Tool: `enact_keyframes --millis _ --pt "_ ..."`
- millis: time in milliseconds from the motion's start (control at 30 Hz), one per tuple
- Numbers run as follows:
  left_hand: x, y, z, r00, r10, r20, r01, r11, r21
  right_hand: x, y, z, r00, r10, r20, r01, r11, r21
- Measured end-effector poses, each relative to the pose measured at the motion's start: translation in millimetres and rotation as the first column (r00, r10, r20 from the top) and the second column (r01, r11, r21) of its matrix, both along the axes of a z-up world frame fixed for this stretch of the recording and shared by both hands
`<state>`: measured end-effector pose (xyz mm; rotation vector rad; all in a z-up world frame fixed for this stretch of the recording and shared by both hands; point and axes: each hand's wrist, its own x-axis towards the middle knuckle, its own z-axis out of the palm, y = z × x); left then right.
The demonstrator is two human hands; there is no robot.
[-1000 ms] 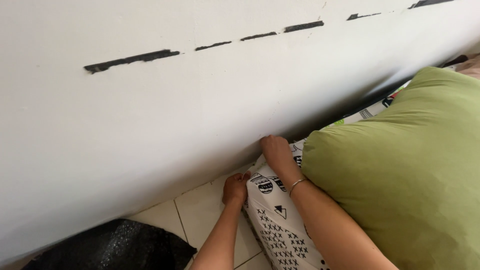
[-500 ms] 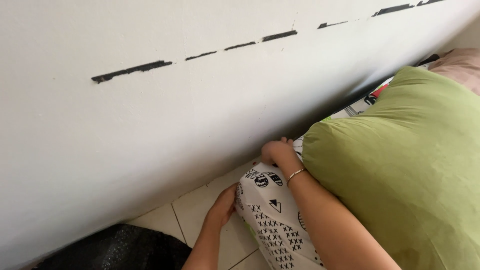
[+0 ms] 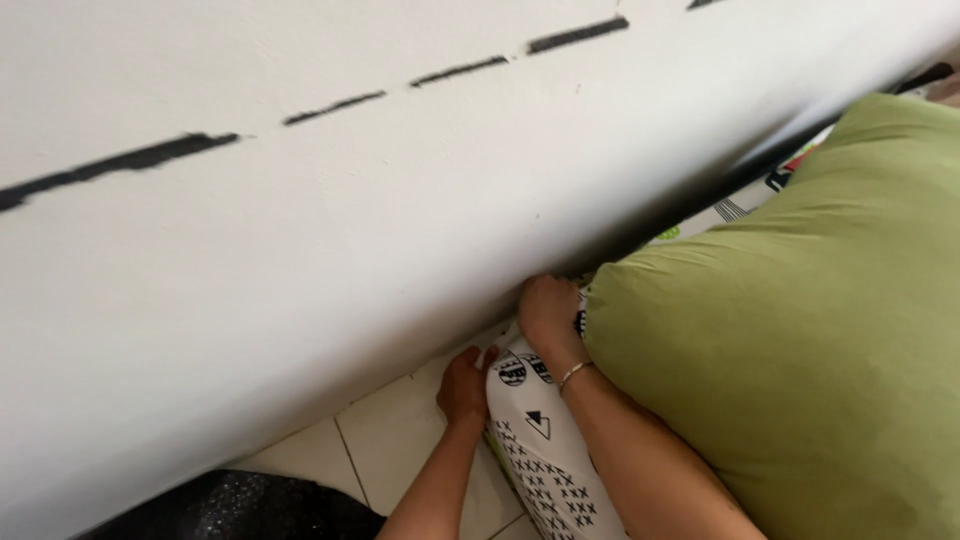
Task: The person dusts a white geometric wall panel and a shelf with a duster, then makes the bed by arranging pillows and smoothing the fitted sheet. The person then folds a towel on the bed.
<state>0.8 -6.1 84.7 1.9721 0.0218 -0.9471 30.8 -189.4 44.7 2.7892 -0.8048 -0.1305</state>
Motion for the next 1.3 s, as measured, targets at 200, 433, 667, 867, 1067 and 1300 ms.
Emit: enact_keyframes --millis 200,433,667,867,1067,1300 --pt "-1 -1 1 0.988 -0.063 0.143 0.059 0.998 0.032 8 9 11 0.986 -0.015 -0.169 0.014 1.000 -0.004" --pt "29 1 -145 0.984 -0.171 0.051 0.162 0.976 0.146 -102 138 107 0.858 0.120 0.500 -0.204 0.972 0.117" --pt "-33 28 -6 0.891 0.405 -0.204 -0.391 0.914 0.108 -178 156 173 0.818 -0.130 0.560 -0.223 0.826 0.518" --pt "-94 49 77 0.741 0.470 -0.479 -0.554 0.832 -0.041 -227 158 174 0.809 -0.127 0.573 -0.288 0.764 0.577" --pt "-141 46 132 0.772 0.334 -0.541 -0.515 0.827 -0.225 -269 166 174 0.842 -0.136 0.522 -0.235 0.778 0.583" --pt "-161 17 146 0.714 0.551 -0.432 -0.697 0.618 -0.364 -269 159 163 0.800 -0.121 0.587 -0.272 0.800 0.535"
